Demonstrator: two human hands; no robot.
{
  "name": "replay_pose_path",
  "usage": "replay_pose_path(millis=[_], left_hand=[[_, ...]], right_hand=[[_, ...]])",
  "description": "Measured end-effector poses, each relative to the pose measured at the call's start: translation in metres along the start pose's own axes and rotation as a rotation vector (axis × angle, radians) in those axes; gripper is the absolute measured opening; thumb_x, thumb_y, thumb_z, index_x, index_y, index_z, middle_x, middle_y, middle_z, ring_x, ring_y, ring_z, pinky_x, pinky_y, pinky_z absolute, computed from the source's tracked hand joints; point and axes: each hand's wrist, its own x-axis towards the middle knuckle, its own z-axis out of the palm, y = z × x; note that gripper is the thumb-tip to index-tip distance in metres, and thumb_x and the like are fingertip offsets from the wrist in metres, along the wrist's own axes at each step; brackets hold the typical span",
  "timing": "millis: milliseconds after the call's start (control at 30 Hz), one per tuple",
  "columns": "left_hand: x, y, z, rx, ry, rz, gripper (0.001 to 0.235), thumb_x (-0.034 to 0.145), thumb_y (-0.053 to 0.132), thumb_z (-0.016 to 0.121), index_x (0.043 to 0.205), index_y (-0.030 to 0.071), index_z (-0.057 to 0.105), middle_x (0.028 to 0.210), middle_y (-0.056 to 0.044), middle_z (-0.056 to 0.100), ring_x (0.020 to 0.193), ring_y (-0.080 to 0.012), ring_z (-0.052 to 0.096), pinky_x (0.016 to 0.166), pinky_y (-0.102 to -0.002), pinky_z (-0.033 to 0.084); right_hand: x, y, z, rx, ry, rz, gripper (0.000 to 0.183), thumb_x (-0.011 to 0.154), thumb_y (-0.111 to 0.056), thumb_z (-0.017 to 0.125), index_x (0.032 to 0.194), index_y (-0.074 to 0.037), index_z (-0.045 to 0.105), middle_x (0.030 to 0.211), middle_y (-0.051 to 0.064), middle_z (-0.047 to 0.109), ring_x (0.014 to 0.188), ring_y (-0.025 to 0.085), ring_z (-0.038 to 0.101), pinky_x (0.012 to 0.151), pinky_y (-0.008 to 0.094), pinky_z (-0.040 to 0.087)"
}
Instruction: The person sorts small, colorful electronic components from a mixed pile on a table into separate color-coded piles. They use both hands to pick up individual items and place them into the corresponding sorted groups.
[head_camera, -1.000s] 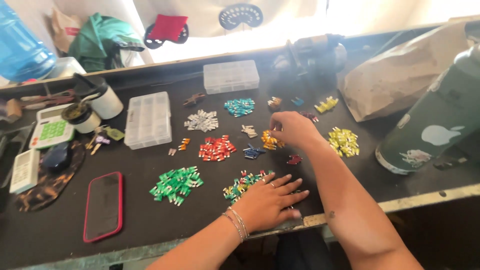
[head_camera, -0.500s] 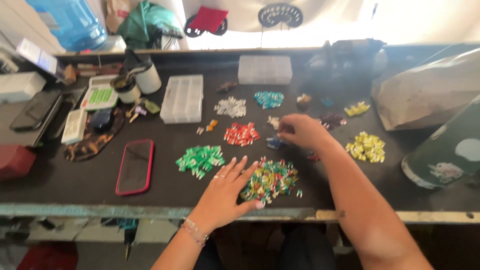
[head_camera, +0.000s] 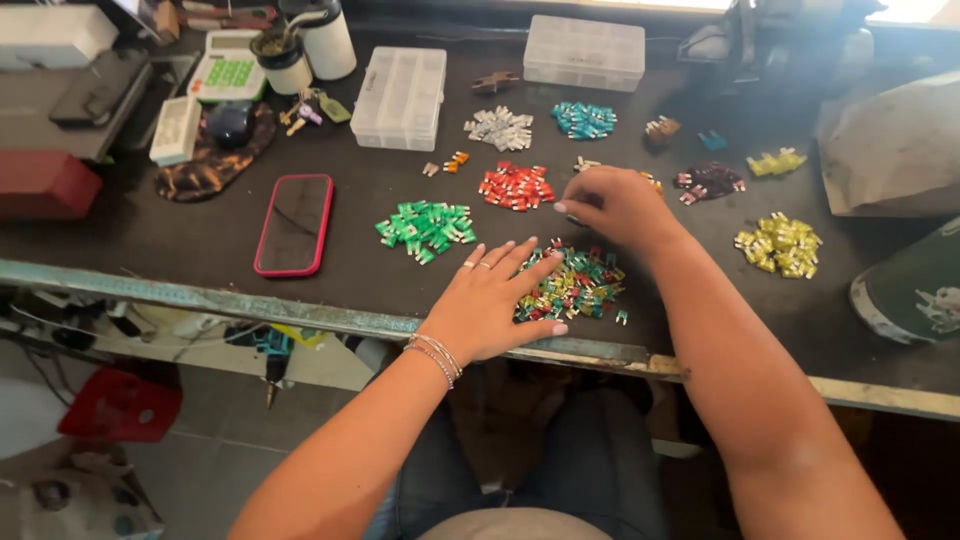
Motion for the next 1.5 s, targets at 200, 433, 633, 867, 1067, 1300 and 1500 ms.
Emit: replay_pose_path(millis=[200,433,633,867,1067,1300,1500], left_hand=[[0.003,-0.006,0.008,0.007,0.071,0.023,0.085,0.087,0.078,0.049,0.157,0.031,0.036,0.155,-0.007,0.044,0.141,-0.0318,0.046,0.119,-0.056,0.028],[0.017,-0.015,0.012,0.031,0.109,0.078,0.081,0.089,0.079,0.045,0.151,0.029,0.046,0.151,-0.009,0.051,0.139,-0.0318,0.049,0.120,-0.053,0.029],[0.014,-0.010,0.005,0.017,0.051,0.069,0.086,0.086,0.081,0.046,0.154,0.030,0.041,0.154,-0.009,0.046,0.142,-0.0331,0.044,0.120,-0.054,0.026],[0.019,-0.015,-0.006,0.066,-0.003,0.184,0.096,0.080,0.084,0.047,0.158,0.031,0.033,0.158,-0.010,0.040,0.144,-0.0373,0.037,0.117,-0.061,0.022],[0.048,-0.030,-0.015,-0.321,-0.247,0.363,0.088,0.085,0.077,0.039,0.154,0.023,0.042,0.158,-0.028,0.028,0.148,-0.0475,0.015,0.116,-0.063,0.005],[0.033,-0.031,0.021,-0.133,0.038,0.522,0.070,0.099,0.068,0.032,0.159,0.032,0.036,0.162,-0.011,0.036,0.147,-0.0359,0.035,0.114,-0.056,0.029],[0.027,-0.014,0.022,-0.052,0.287,0.667,0.033,0.111,0.042,0.049,0.142,0.035,0.058,0.153,0.007,0.052,0.143,-0.0186,0.046,0.118,-0.045,0.032]], right_hand=[[0.001,0.001,0.010,-0.074,0.103,0.014,0.010,0.091,-0.030,0.079,0.097,-0.023,0.074,0.084,-0.001,0.073,0.085,0.023,0.071,0.082,0.038,0.056],[0.004,0.003,0.021,-0.081,0.147,-0.061,0.011,0.092,-0.033,0.078,0.094,-0.023,0.073,0.081,-0.003,0.071,0.082,0.023,0.070,0.079,0.036,0.056],[-0.001,-0.003,0.010,0.003,0.167,-0.150,0.010,0.090,-0.030,0.077,0.095,-0.022,0.072,0.080,0.002,0.071,0.083,0.026,0.070,0.077,0.038,0.056],[-0.006,-0.034,0.002,0.050,0.148,-0.174,0.009,0.084,-0.026,0.080,0.087,-0.019,0.075,0.075,0.003,0.071,0.075,0.026,0.071,0.073,0.038,0.056],[-0.001,-0.038,-0.005,0.081,0.146,-0.183,0.014,0.092,-0.024,0.073,0.080,-0.017,0.070,0.068,-0.003,0.066,0.058,0.015,0.064,0.053,0.030,0.046],[-0.007,-0.017,-0.008,-0.086,0.323,-0.245,0.015,0.088,-0.015,0.078,0.082,-0.012,0.065,0.060,-0.002,0.055,0.047,0.013,0.048,0.045,0.028,0.036],[-0.005,-0.014,-0.018,-0.159,0.304,-0.237,0.017,0.091,-0.018,0.076,0.081,-0.013,0.065,0.061,-0.003,0.055,0.048,0.014,0.048,0.044,0.029,0.036]])
